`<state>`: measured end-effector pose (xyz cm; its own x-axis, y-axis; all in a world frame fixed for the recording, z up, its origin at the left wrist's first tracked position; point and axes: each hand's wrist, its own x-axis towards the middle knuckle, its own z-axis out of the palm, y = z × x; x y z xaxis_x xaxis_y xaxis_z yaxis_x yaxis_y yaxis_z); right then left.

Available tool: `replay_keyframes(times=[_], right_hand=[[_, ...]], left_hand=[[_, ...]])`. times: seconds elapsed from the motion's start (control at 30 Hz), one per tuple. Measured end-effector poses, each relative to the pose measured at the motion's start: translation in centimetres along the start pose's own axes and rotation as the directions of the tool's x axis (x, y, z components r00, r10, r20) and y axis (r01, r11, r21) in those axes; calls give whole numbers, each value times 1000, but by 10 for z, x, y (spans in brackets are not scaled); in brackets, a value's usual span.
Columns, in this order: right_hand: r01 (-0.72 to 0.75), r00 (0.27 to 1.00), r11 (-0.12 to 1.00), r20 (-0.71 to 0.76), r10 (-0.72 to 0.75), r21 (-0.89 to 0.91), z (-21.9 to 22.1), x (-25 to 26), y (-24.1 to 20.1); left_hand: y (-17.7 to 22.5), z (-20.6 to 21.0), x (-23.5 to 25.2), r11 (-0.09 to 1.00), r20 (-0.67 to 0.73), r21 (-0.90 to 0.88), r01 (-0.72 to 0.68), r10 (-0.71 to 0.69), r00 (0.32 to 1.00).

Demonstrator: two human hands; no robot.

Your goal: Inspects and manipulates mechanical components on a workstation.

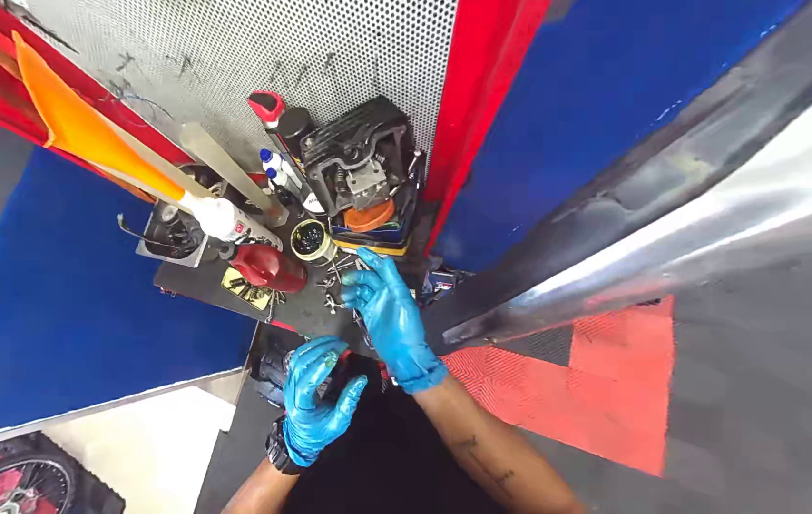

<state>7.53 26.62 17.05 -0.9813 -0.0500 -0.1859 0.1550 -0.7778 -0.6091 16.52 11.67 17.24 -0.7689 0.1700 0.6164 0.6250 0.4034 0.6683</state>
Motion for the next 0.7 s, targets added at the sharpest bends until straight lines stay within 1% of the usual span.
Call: replay_keyframes(times=[0.07, 0.1, 0.17, 0.2, 0.27, 0.33, 0.4, 0.57, 0.63, 0.7], right_hand=[[-37, 995, 999, -97, 37, 0, 4, 13, 8], [-43, 993, 999, -113, 43, 4, 5, 18, 11], [-43, 994, 999, -100, 43, 0, 8, 22, 17], [-36, 997, 999, -71, 34, -18, 9, 22, 20], [-14, 1000, 998, -14, 14, -65, 12, 20, 22], [-2, 1000, 995, 10, 3, -96, 13, 21, 23], [-7, 1000, 993, 10, 9, -119, 13, 24, 26], [-53, 999, 979, 0, 55, -198, 13, 28, 32], [-78, 997, 968, 5, 82, -240, 14, 29, 36], [-119, 992, 956, 15, 127, -267, 14, 29, 40]], left_hand=[[6, 12, -8, 998, 19, -59, 32, -30, 999], [8, 18, -11, 994, 31, -96, 54, -51, 998], [11, 27, -15, 986, 48, -144, 84, -77, 996], [11, 31, -18, 983, 44, -157, 97, -91, 995], [11, 36, -21, 982, 26, -148, 115, -112, 993], [11, 40, -21, 987, 6, -111, 114, -114, 994], [10, 42, -23, 991, 7, -72, 117, -117, 993], [12, 43, -27, 987, 28, -48, 153, -152, 988], [12, 43, -28, 974, 32, -103, 202, -200, 979], [13, 40, -26, 920, 63, -262, 291, -284, 957]])
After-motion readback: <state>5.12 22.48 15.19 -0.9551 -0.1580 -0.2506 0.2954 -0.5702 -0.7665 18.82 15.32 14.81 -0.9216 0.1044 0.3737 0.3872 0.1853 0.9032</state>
